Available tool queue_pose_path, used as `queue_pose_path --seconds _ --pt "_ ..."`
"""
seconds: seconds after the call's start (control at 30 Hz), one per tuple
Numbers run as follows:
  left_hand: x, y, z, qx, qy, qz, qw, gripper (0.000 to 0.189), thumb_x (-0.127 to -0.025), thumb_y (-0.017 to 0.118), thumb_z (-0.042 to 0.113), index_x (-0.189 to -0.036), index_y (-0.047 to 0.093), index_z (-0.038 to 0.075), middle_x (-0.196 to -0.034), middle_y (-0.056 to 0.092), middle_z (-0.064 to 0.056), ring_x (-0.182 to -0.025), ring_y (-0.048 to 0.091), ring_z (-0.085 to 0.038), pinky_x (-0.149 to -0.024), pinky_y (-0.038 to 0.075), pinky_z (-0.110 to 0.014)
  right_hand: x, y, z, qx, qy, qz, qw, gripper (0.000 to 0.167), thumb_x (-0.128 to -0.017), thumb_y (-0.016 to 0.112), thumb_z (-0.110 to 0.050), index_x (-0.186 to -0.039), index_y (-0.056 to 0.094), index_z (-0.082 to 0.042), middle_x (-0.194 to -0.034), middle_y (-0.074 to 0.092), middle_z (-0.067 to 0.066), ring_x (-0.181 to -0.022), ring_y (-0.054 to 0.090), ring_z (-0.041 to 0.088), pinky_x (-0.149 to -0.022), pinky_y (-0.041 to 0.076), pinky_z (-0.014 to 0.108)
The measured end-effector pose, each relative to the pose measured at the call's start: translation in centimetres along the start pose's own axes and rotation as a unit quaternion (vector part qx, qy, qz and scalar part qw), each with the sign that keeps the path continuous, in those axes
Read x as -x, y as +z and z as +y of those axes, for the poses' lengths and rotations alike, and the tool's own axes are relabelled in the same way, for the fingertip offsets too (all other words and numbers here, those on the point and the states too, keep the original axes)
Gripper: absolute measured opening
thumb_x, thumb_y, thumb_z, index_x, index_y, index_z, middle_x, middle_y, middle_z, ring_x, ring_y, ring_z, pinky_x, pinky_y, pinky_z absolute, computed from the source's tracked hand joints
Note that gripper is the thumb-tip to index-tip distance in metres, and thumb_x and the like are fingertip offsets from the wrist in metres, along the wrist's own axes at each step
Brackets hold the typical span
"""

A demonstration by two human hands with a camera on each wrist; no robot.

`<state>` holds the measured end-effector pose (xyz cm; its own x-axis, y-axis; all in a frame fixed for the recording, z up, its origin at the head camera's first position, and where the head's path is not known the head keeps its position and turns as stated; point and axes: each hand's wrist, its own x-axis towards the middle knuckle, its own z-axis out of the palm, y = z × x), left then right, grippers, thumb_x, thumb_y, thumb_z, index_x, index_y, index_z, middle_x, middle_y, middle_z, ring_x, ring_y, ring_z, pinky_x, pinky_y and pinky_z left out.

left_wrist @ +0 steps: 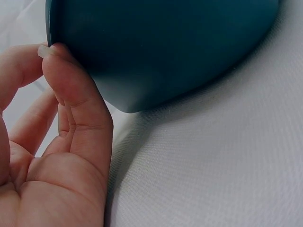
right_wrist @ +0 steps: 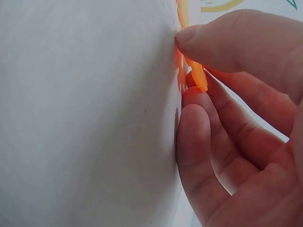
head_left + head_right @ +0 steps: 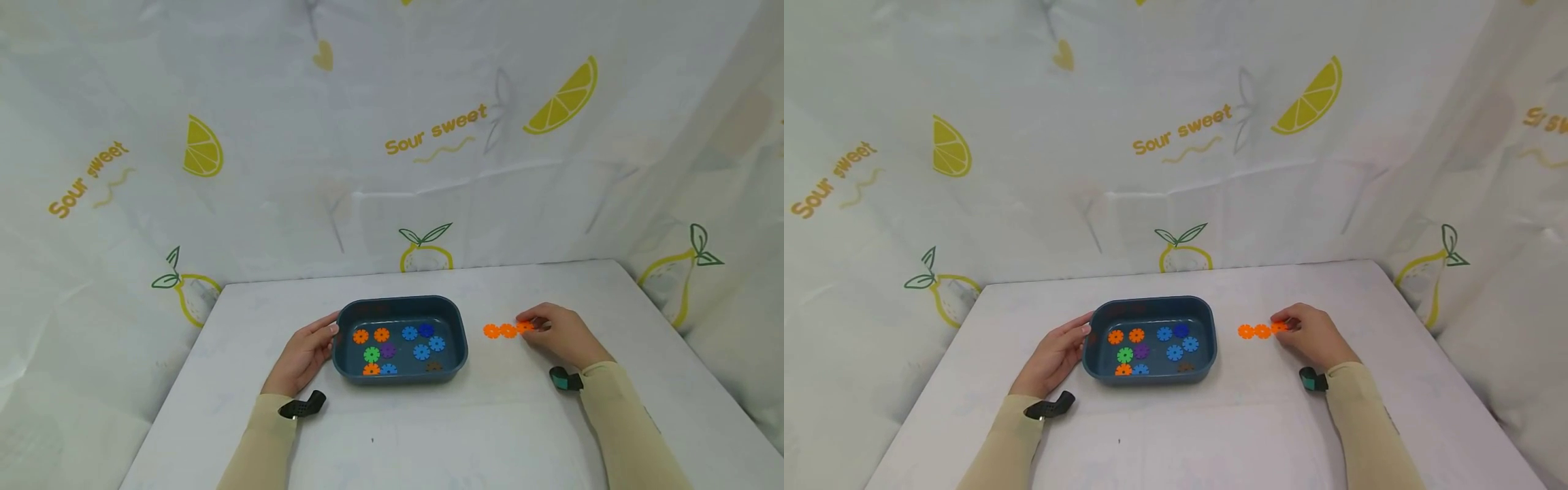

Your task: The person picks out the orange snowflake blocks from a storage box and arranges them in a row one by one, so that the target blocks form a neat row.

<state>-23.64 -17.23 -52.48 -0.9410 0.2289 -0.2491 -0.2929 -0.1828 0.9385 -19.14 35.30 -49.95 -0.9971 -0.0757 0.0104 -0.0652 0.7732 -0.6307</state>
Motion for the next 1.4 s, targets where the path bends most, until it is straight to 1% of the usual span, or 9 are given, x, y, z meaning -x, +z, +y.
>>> queue_pose_path --seconds 0.23,0.5,0.6,0.8,1.0,1.1,1.2,1.4 --pt "0.09 -0.01 0.15 0.002 0.001 0.004 1.0 0.054 -0.105 0.072 0.022 -0.156 0.058 0.011 -0.127 0.072 0.002 -0.093 0.061 -0.007 -0.08 0.054 -0.018 -0.03 -0.08 -0.24 0.004 0.001 0.003 1.0 0.027 -0.097 0.079 -0.019 -0.124 0.079 -0.016 -0.12 0.073 0.007 -0.105 0.063 0.024 -0.091 0.054 0.038" --pt "0.12 -0.21 -0.01 0.0 -0.001 -0.001 1.0 0.057 -0.105 0.073 0.023 -0.157 0.056 0.01 -0.127 0.072 0.002 -0.097 0.063 -0.009 -0.084 0.056 -0.02 -0.02 0.03 -0.37 -0.004 0.004 0.0 1.0 0.029 -0.097 0.081 -0.021 -0.124 0.079 -0.014 -0.12 0.073 0.009 -0.105 0.062 0.024 -0.088 0.053 0.036" --pt "0.21 -0.27 -0.12 0.007 -0.003 -0.003 1.0 0.058 -0.104 0.074 0.023 -0.158 0.056 0.01 -0.127 0.072 0.003 -0.098 0.063 -0.009 -0.085 0.056 -0.02 0.07 0.13 -0.43 -0.006 0.007 -0.003 1.0 0.03 -0.097 0.081 -0.021 -0.125 0.079 -0.013 -0.121 0.072 0.009 -0.105 0.062 0.024 -0.088 0.054 0.037" --pt "0.22 -0.2 -0.29 0.021 -0.005 0.002 0.9998 0.056 -0.104 0.074 0.02 -0.156 0.058 0.01 -0.126 0.073 0.001 -0.098 0.064 -0.009 -0.084 0.056 -0.02 0.3 0.04 -0.62 -0.012 0.005 -0.009 0.9999 0.032 -0.097 0.081 -0.022 -0.127 0.078 -0.012 -0.124 0.072 0.011 -0.107 0.063 0.025 -0.089 0.054 0.038" --pt "0.06 -0.04 -0.14 0.013 -0.004 0.0 0.9999 0.054 -0.103 0.075 0.022 -0.154 0.06 0.013 -0.129 0.073 0.0 -0.098 0.063 -0.01 -0.085 0.057 -0.021 0.36 -0.17 -0.61 -0.008 0.005 -0.004 0.9999 0.031 -0.098 0.08 -0.021 -0.127 0.078 -0.012 -0.124 0.072 0.01 -0.107 0.063 0.024 -0.088 0.054 0.034" --pt "0.02 -0.02 0.02 0.012 -0.002 -0.002 0.9999 0.054 -0.104 0.075 0.023 -0.155 0.06 0.013 -0.131 0.073 0.001 -0.099 0.063 -0.01 -0.086 0.057 -0.02 0.32 -0.18 -0.6 -0.01 0.006 -0.003 0.9999 0.031 -0.098 0.08 -0.022 -0.127 0.078 -0.013 -0.124 0.072 0.01 -0.107 0.063 0.024 -0.088 0.054 0.034" --pt "0.04 -0.02 0.07 0.01 -0.001 -0.005 0.9999 0.055 -0.104 0.074 0.022 -0.156 0.059 0.012 -0.13 0.073 0.002 -0.099 0.062 -0.009 -0.085 0.056 -0.02 0.29 -0.1 -0.59 -0.01 0.007 -0.006 0.9999 0.031 -0.097 0.08 -0.022 -0.127 0.078 -0.012 -0.124 0.072 0.011 -0.107 0.062 0.024 -0.089 0.054 0.037" --pt "0.06 0.03 0.02 0.009 0.003 -0.003 1.0 0.053 -0.104 0.074 0.022 -0.154 0.06 0.012 -0.129 0.073 -0.001 -0.098 0.063 -0.01 -0.085 0.057 -0.02 0.2 -0.02 -0.36 -0.004 0.009 -0.007 0.9999 0.031 -0.098 0.08 -0.022 -0.127 0.078 -0.013 -0.124 0.072 0.011 -0.107 0.063 0.025 -0.09 0.054 0.037"
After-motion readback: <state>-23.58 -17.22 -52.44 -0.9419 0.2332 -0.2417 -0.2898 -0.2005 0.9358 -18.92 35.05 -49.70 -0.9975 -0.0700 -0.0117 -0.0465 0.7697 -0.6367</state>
